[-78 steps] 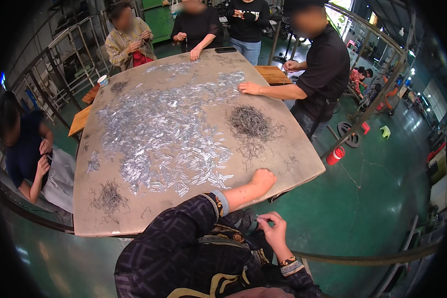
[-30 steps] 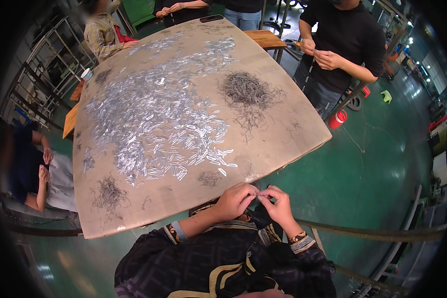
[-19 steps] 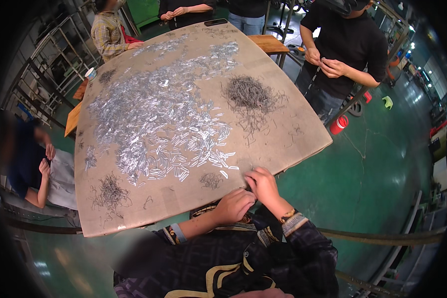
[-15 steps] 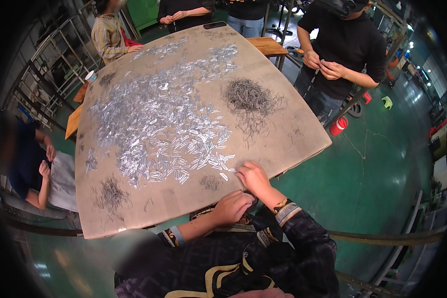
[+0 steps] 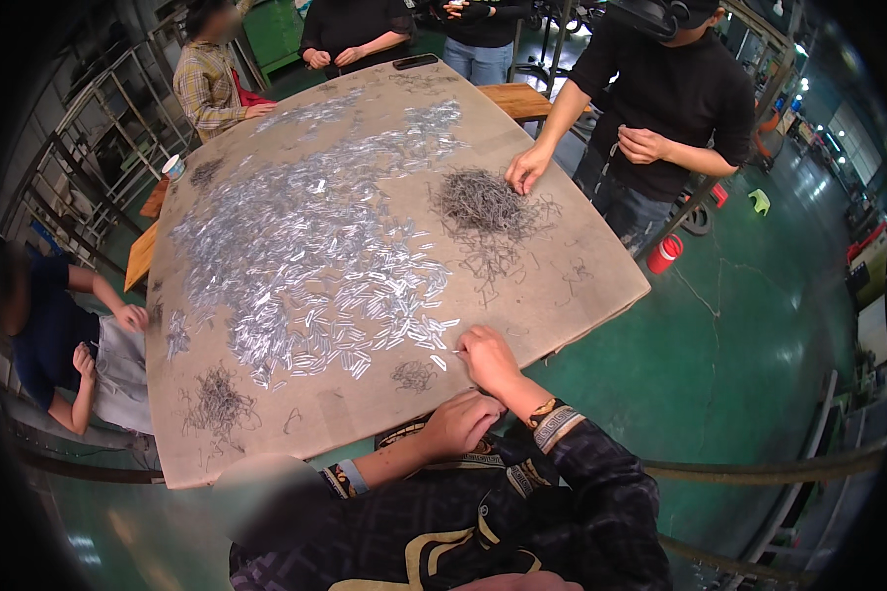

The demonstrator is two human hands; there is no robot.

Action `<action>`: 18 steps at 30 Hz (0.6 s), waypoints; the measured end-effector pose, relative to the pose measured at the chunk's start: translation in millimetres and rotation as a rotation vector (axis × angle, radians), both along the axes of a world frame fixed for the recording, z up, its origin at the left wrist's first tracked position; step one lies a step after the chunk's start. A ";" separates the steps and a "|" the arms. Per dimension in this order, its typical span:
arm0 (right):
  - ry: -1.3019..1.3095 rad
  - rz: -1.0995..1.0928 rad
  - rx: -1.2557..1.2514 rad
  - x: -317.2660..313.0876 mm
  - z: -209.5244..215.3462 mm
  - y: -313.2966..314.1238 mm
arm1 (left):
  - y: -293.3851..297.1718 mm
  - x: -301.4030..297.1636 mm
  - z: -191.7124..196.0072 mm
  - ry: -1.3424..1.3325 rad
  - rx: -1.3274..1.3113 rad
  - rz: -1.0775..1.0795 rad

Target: The person sits at a large table and repeatedly picks up small metallic pieces and dark wire-like items, joining them by hand. They occasionally lift the assembled chain to inspect it before continuing the repetitive assembly process.

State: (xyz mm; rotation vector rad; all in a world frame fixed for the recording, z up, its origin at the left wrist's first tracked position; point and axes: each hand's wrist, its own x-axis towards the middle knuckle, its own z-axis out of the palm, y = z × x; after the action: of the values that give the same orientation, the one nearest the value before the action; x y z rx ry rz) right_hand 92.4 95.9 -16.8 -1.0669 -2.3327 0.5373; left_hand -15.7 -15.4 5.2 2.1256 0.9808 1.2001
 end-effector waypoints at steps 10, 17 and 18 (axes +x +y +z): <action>0.702 -0.337 -0.828 71.0 31.7 -40.9 | 5.0 12.2 6.2 -0.069 -0.128 0.068; 0.686 -0.371 -0.786 83.2 65.5 -71.8 | 10.0 20.2 7.9 -0.095 -0.191 0.081; 0.683 -0.367 -0.750 83.1 65.5 -73.7 | 10.1 21.0 7.7 -0.095 -0.194 0.086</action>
State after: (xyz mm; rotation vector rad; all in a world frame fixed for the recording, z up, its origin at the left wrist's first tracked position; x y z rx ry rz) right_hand 175.5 22.2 48.7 -1.3068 -1.3055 1.4196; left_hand 5.3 -5.3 12.8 1.8771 1.1078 1.1833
